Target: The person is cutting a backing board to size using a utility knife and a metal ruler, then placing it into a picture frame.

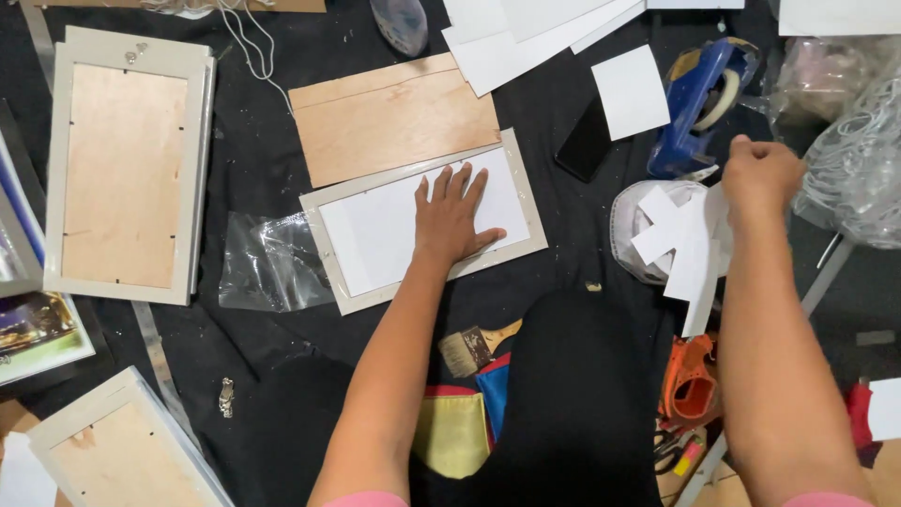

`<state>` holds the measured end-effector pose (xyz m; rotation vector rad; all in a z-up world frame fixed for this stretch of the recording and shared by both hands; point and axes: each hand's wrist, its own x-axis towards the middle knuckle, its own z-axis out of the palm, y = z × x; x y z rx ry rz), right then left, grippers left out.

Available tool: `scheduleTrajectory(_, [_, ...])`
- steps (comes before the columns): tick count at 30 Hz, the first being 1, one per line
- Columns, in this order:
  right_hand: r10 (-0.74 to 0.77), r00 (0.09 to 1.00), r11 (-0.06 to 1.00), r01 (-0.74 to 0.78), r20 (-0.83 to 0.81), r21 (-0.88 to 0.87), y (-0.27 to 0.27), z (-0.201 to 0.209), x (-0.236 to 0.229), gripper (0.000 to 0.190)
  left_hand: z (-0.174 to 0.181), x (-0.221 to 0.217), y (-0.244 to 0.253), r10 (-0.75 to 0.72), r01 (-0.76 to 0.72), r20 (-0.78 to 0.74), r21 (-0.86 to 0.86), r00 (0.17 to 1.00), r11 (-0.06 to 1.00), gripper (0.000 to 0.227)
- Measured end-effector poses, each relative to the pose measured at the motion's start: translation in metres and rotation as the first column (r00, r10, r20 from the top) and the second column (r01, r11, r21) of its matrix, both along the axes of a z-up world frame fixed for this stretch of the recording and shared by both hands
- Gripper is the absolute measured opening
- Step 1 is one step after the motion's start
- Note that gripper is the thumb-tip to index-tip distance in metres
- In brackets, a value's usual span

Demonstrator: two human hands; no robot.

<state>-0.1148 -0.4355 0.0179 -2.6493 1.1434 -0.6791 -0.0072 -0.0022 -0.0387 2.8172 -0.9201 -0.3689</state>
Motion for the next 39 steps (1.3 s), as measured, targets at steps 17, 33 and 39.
scheduleTrajectory(17, [-0.119,0.912,0.615,0.379,-0.393,0.692,0.058,0.096,0.021,0.025,0.006,0.002,-0.003,-0.001,0.001,-0.008,0.038,1.0,0.999,0.107])
scheduleTrajectory(33, [0.007,0.947,0.994,-0.041,-0.321,-0.1,0.051,0.026,0.0,0.021,-0.003,-0.003,-0.002,0.012,-0.012,-0.011,0.024,1.0,1.0,0.108])
scheduleTrajectory(39, [0.348,0.909,0.573,-0.401,0.231,0.715,0.198,0.046,0.061,0.005,0.051,0.006,0.004,-0.01,0.051,-0.271,0.144,0.963,0.988,0.096])
